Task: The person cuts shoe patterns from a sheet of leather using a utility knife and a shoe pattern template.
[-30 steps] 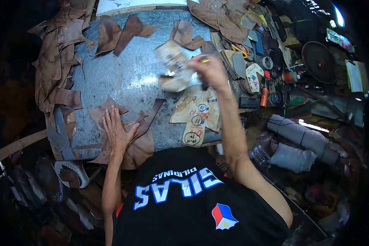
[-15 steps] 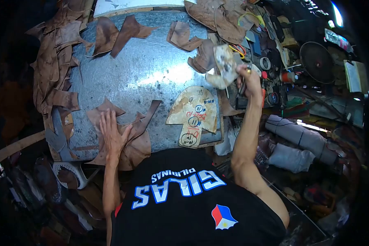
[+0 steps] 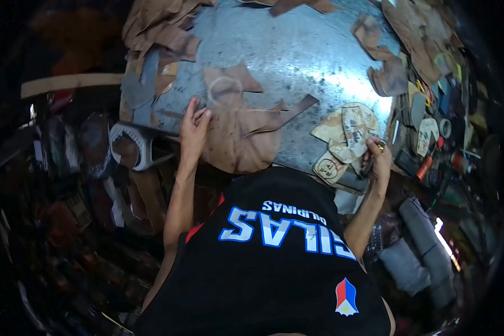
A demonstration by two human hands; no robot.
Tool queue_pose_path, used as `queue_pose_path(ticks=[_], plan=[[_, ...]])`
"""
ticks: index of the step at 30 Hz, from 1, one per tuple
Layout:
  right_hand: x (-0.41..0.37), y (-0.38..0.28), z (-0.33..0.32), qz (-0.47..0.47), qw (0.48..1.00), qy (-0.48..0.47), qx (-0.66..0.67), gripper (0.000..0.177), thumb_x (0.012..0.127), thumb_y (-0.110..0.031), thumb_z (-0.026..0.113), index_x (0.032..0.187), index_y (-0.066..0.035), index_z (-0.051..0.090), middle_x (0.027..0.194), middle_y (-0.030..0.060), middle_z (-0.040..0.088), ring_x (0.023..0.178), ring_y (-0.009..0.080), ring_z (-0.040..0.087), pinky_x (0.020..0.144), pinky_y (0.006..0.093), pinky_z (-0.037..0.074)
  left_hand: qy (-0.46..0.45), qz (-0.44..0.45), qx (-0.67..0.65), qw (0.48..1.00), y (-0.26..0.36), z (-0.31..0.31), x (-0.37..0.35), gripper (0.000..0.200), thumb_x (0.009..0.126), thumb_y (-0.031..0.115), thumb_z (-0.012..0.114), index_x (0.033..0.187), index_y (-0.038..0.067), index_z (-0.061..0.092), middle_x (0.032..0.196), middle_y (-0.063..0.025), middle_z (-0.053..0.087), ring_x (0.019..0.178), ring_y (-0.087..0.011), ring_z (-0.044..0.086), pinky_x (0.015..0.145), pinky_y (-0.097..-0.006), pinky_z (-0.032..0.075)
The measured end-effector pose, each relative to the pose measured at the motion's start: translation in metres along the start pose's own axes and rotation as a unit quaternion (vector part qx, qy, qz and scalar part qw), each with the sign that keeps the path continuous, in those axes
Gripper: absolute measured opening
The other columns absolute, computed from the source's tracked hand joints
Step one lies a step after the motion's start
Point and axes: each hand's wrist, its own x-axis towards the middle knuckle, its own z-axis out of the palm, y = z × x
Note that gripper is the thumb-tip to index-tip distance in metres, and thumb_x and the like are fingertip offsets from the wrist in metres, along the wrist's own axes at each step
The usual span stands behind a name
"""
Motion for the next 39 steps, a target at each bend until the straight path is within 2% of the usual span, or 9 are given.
queue_pose_path(ticks=[10, 13, 17, 21, 26, 31, 33, 35, 39], plan=[[0.01, 0.006, 0.008, -0.037, 0.996, 0.013, -0.081, 0.023, 0.09, -0.022, 0.067, 0.099, -0.001, 0.065, 0.054, 0.0006, 0.054, 0.04, 0.0093, 0.046, 0.038, 0.0239, 0.036, -0.118, -0.102, 0.011, 0.988, -0.011, -0.022, 0.034, 0.045, 0.091, 0.013, 0.064, 0.132, -0.003, 0.054, 0.103, -0.0039, 0.066, 0.092, -0.0086, 0.058, 0.082, -0.0214, 0.046], [0.012, 0.01, 0.008, -0.044, 0.996, 0.02, -0.069, 0.025, 0.089, -0.024, 0.069, 0.101, -0.003, 0.062, 0.053, 0.001, 0.052, 0.037, 0.01, 0.045, 0.036, 0.025, 0.036, -0.142, -0.025, 0.036, 0.989, 0.012, -0.01, 0.055, 0.042, 0.091, 0.012, 0.063, 0.13, -0.002, 0.056, 0.101, -0.0074, 0.068, 0.087, -0.0162, 0.063, 0.083, -0.0244, 0.047], [0.008, 0.006, 0.009, -0.053, 0.996, 0.015, -0.075, 0.026, 0.088, -0.024, 0.069, 0.1, -0.002, 0.061, 0.058, -0.0006, 0.053, 0.04, 0.0097, 0.047, 0.036, 0.0252, 0.037, 0.062, 0.315, 0.288, 0.902, 0.042, 0.026, 0.072, 0.04, 0.086, 0.014, 0.064, 0.123, -0.001, 0.059, 0.107, -0.0204, 0.065, 0.098, -0.0383, 0.061, 0.087, -0.0422, 0.048], [0.008, 0.005, 0.009, -0.039, 0.994, 0.033, -0.1, 0.027, 0.088, -0.027, 0.07, 0.1, -0.004, 0.062, 0.058, -0.0009, 0.053, 0.04, 0.0093, 0.048, 0.036, 0.024, 0.037, -0.165, 0.344, 0.357, 0.853, 0.048, 0.08, 0.015, 0.036, 0.084, 0.023, 0.069, 0.114, 0.005, 0.063, 0.102, -0.0162, 0.063, 0.095, -0.0344, 0.06, 0.086, -0.0466, 0.047], [0.009, 0.006, 0.01, -0.028, 0.995, 0.025, -0.095, 0.023, 0.089, -0.025, 0.068, 0.098, -0.004, 0.062, 0.057, 0.0007, 0.053, 0.04, 0.0105, 0.047, 0.037, 0.0257, 0.036, -0.16, 0.303, 0.395, 0.853, 0.008, 0.132, -0.012, 0.02, 0.086, 0.018, 0.064, 0.103, 0.007, 0.065, 0.093, -0.0153, 0.061, 0.085, -0.0326, 0.06, 0.076, -0.0467, 0.049], [0.01, 0.003, 0.006, -0.026, 0.994, 0.014, -0.102, 0.025, 0.089, -0.028, 0.069, 0.095, -0.006, 0.062, 0.053, 0.0007, 0.052, 0.039, 0.0105, 0.047, 0.037, 0.025, 0.036, -0.404, 0.327, -0.023, 0.854, 0.025, 0.167, -0.067, 0.023, 0.093, 0.018, 0.053, 0.085, 0.001, 0.067, 0.081, -0.0175, 0.066, 0.076, -0.0337, 0.063, 0.071, -0.0427, 0.052], [0.011, 0.002, 0.002, -0.019, 0.996, -0.008, -0.083, 0.026, 0.089, -0.03, 0.07, 0.095, -0.006, 0.063, 0.05, 0.0006, 0.052, 0.037, 0.0103, 0.046, 0.036, 0.0244, 0.036, -0.553, 0.301, -0.148, 0.763, 0.044, 0.182, -0.098, 0.027, 0.093, 0.025, 0.057, 0.087, 0.0, 0.067, 0.083, -0.0185, 0.065, 0.079, -0.0357, 0.062, 0.074, -0.0439, 0.051], [0.006, -0.004, -0.003, -0.052, 0.994, -0.074, -0.068, 0.024, 0.09, -0.029, 0.069, 0.095, -0.007, 0.063, 0.051, 0.0005, 0.052, 0.037, 0.01, 0.047, 0.036, 0.0249, 0.037, -0.665, 0.319, 0.053, 0.673, 0.07, 0.18, -0.106, 0.04, 0.088, 0.041, 0.064, 0.093, 0.001, 0.067, 0.095, -0.0205, 0.065, 0.095, -0.0362, 0.061, 0.086, -0.0455, 0.048], [0.004, -0.01, -0.005, 0.01, 0.999, -0.041, -0.006, 0.02, 0.09, -0.024, 0.069, 0.095, -0.005, 0.062, 0.053, 0.0004, 0.054, 0.039, 0.0098, 0.048, 0.035, 0.0239, 0.037, -0.282, 0.436, 0.229, 0.824, 0.065, 0.136, -0.029, 0.049, 0.075, 0.044, 0.074, 0.102, 0.003, 0.066, 0.11, -0.0196, 0.061, 0.112, -0.0358, 0.052, 0.096, -0.0487, 0.038]])
